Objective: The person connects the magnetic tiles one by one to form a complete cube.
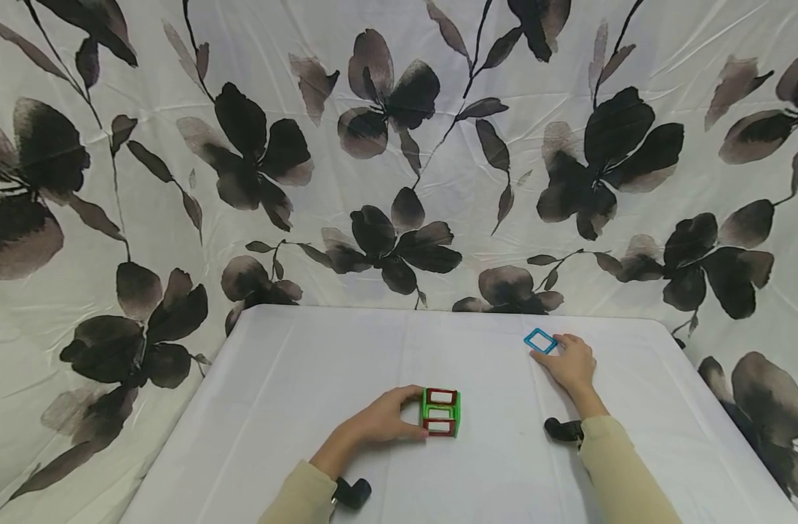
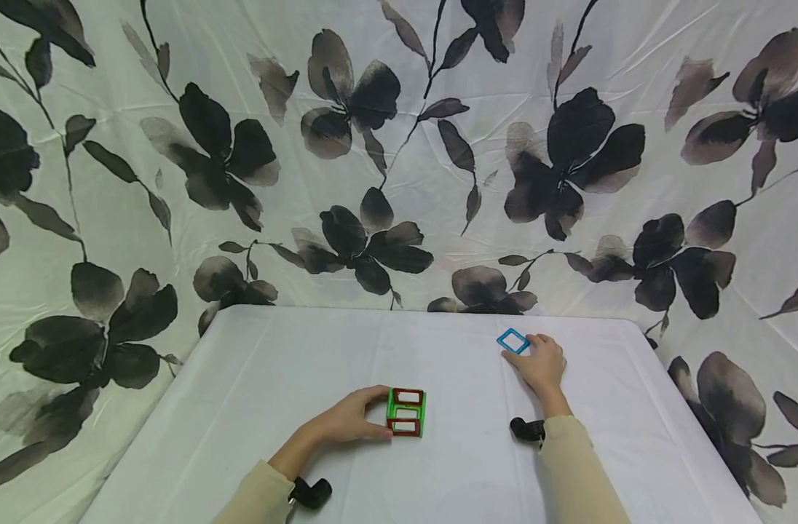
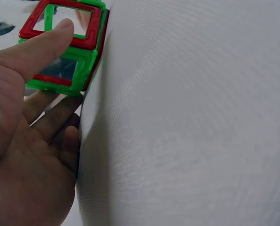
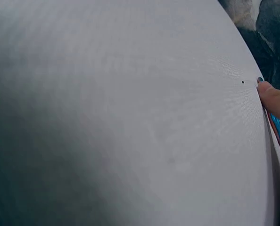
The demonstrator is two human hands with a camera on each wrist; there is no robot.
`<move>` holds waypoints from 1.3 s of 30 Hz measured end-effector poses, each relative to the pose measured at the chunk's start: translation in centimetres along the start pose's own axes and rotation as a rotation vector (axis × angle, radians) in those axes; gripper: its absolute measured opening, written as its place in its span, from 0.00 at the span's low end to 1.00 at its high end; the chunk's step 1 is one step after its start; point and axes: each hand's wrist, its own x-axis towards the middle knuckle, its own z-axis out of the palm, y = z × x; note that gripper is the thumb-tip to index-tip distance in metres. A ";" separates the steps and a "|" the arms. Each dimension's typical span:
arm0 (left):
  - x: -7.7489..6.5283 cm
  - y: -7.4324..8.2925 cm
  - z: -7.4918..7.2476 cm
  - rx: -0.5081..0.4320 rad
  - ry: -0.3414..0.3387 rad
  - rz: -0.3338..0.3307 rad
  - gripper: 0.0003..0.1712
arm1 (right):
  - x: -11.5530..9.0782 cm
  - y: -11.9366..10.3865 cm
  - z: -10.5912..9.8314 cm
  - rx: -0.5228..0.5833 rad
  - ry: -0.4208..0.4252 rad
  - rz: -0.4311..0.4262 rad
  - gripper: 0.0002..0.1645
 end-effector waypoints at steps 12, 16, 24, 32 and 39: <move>-0.3 0.7 -0.4 0.054 -0.054 0.007 0.47 | 0.2 0.5 0.2 0.135 0.036 0.005 0.38; -0.2 0.6 -0.4 0.059 -0.060 0.011 0.48 | 0.2 0.7 0.1 0.268 0.052 0.004 0.38; -0.3 0.5 -0.4 0.054 -0.058 0.008 0.46 | -0.9 -0.2 -0.3 0.450 0.078 -0.015 0.36; -0.4 0.7 -0.3 0.067 -0.059 -0.007 0.44 | -2.5 -2.3 -0.6 0.530 -0.062 -0.127 0.36; -0.4 0.9 -0.3 0.076 -0.067 -0.008 0.44 | -4.3 -4.6 -0.8 0.467 -0.103 -0.291 0.34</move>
